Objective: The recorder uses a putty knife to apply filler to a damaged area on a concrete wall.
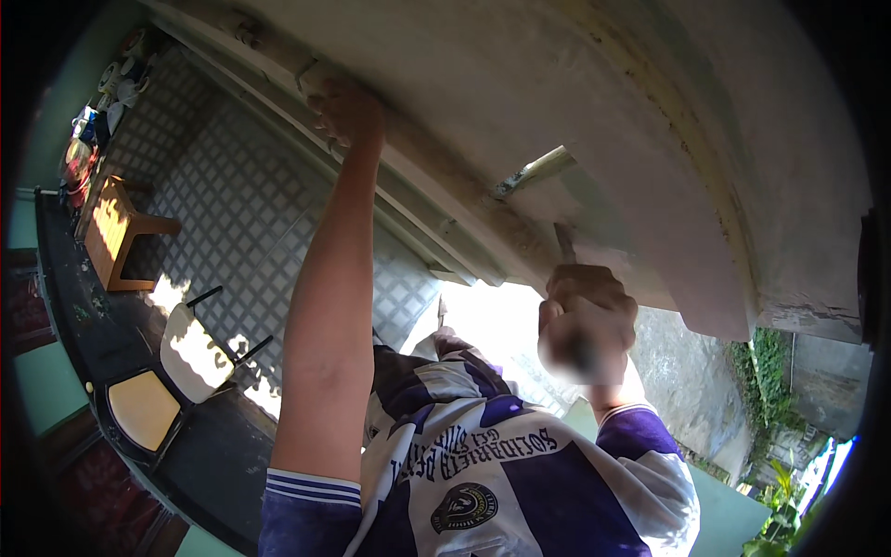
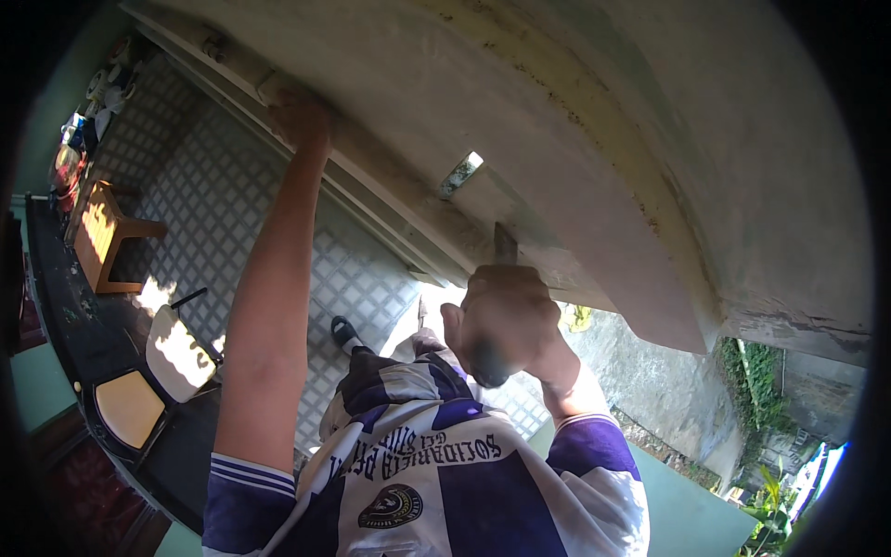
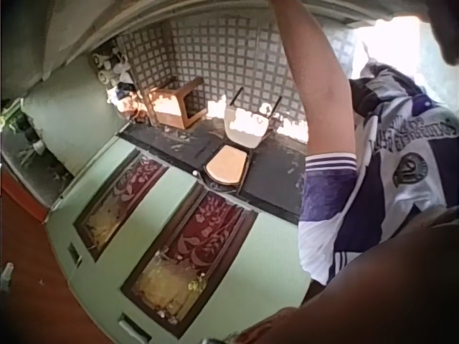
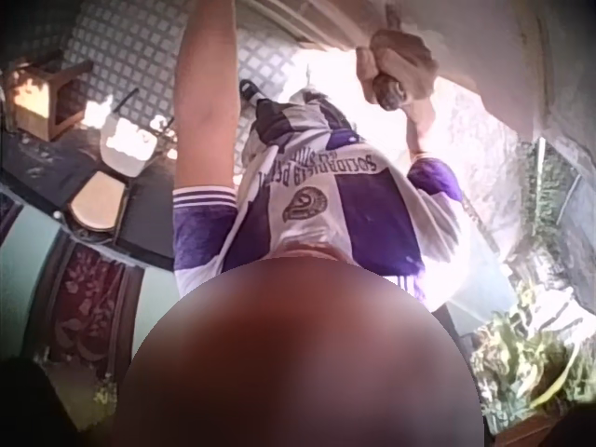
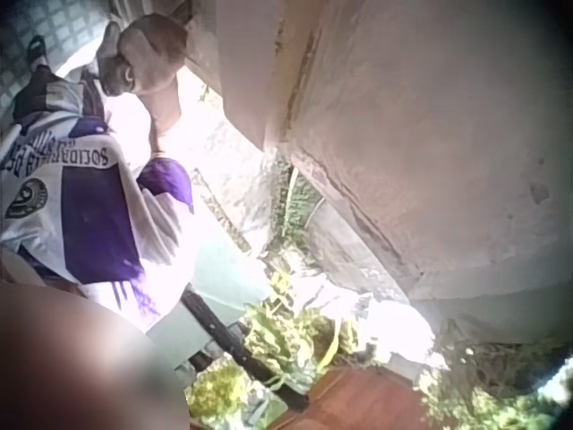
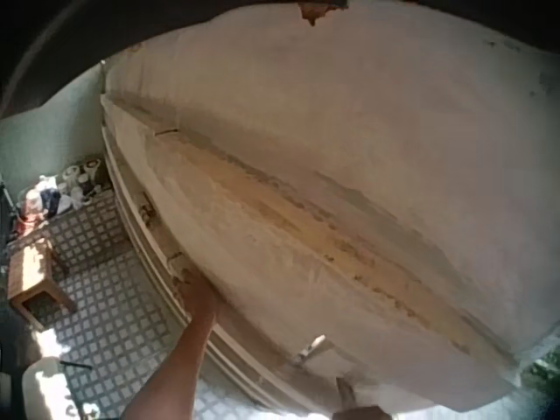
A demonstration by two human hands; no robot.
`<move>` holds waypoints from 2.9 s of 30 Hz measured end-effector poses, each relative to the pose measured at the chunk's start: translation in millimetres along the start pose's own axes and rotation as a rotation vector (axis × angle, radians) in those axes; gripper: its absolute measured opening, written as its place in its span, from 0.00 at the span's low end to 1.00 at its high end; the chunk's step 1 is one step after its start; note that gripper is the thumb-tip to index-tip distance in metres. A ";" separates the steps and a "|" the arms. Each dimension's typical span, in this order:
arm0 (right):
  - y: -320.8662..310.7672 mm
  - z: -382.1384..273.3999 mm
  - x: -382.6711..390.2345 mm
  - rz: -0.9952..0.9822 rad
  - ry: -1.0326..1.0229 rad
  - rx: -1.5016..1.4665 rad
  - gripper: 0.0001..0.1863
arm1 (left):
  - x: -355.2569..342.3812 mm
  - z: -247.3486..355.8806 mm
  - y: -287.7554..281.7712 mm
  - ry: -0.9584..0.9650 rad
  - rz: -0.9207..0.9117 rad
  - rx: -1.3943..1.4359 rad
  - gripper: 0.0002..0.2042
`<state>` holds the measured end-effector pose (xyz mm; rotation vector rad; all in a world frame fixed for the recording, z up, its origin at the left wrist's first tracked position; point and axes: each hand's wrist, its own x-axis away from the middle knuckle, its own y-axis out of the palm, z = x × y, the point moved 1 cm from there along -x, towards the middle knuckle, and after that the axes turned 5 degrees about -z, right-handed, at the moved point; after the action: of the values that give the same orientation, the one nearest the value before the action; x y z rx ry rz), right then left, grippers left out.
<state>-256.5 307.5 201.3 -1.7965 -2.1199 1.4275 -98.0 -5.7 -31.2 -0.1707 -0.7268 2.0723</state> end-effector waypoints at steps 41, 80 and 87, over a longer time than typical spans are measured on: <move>13.4 -7.7 -6.5 -0.024 -0.042 -0.077 0.18 | 24.3 32.5 -28.6 -0.091 -0.055 0.117 0.30; -14.1 -10.0 26.4 -0.037 0.028 0.028 0.15 | -54.8 -36.2 53.0 0.145 0.000 -0.019 0.32; -25.6 -3.5 37.0 -0.021 0.201 0.155 0.17 | -56.9 -29.1 50.3 0.283 -0.053 -0.203 0.30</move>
<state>-286.9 340.9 200.5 -1.7721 -1.8719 1.3047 -90.0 -59.7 -91.5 -0.5406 -0.7550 1.8719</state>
